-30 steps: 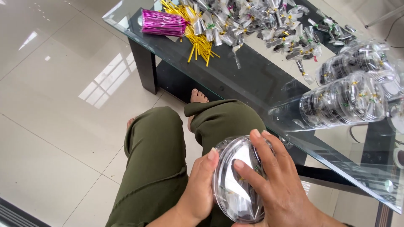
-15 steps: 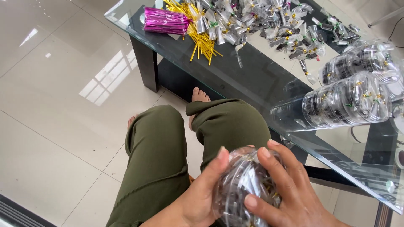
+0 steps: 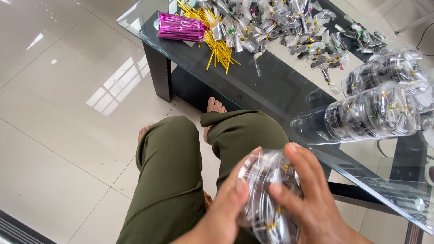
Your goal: Manually picking up individually wrapped candies from a pile and placing them into a clear plastic container.
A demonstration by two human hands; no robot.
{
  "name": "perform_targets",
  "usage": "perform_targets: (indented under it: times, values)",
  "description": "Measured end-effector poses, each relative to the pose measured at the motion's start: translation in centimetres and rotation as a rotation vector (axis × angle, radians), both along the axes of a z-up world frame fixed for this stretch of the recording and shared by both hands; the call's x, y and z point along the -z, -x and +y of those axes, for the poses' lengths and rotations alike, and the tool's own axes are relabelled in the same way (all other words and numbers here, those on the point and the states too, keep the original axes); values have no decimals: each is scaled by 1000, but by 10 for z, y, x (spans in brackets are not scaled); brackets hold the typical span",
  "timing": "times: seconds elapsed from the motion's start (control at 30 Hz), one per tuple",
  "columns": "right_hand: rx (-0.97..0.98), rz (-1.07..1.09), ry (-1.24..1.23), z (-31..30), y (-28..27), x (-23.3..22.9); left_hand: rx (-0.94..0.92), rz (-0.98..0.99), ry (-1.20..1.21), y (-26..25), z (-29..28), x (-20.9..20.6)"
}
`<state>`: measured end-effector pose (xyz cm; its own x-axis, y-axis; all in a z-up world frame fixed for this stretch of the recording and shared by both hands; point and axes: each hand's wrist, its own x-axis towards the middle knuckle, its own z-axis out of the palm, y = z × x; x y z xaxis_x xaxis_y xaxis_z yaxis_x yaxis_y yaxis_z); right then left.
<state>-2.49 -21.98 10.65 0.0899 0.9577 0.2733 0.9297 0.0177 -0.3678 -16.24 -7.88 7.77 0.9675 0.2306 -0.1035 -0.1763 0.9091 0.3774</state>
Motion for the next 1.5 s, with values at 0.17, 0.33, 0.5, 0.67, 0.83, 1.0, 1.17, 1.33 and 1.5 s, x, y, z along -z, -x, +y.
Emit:
perform_targets:
  times: [0.17, 0.33, 0.5, 0.67, 0.83, 1.0, 1.17, 1.33, 1.5]
  values:
    - [-32, -115, 123, -11, 3, 1, -107, 212, -175, -6, -3, 9]
    - [27, -109, 70, -4, 9, 12, -393, 267, -406, -5, -21, 15]
    - [81, 9, 29, 0, 16, 16, -525, 193, -241, -8, -34, 25]
    - [37, -39, -43, -5, 11, 5, -356, 139, -124, -5, -17, 8]
    - [-35, -175, 30, -10, 6, 2, -160, 213, -92, -5, -16, 8]
    - [29, -151, 47, -7, 8, 8, -421, 219, -134, -10, -30, 16]
    - [45, -95, 44, -6, 10, 11, -504, 168, -5, -11, -40, 20]
    - [85, -98, 68, -7, 11, 25, -526, 70, 125, -10, -43, 29]
    - [130, -17, 92, 0, 18, 25, -460, 154, -209, -5, -30, 53]
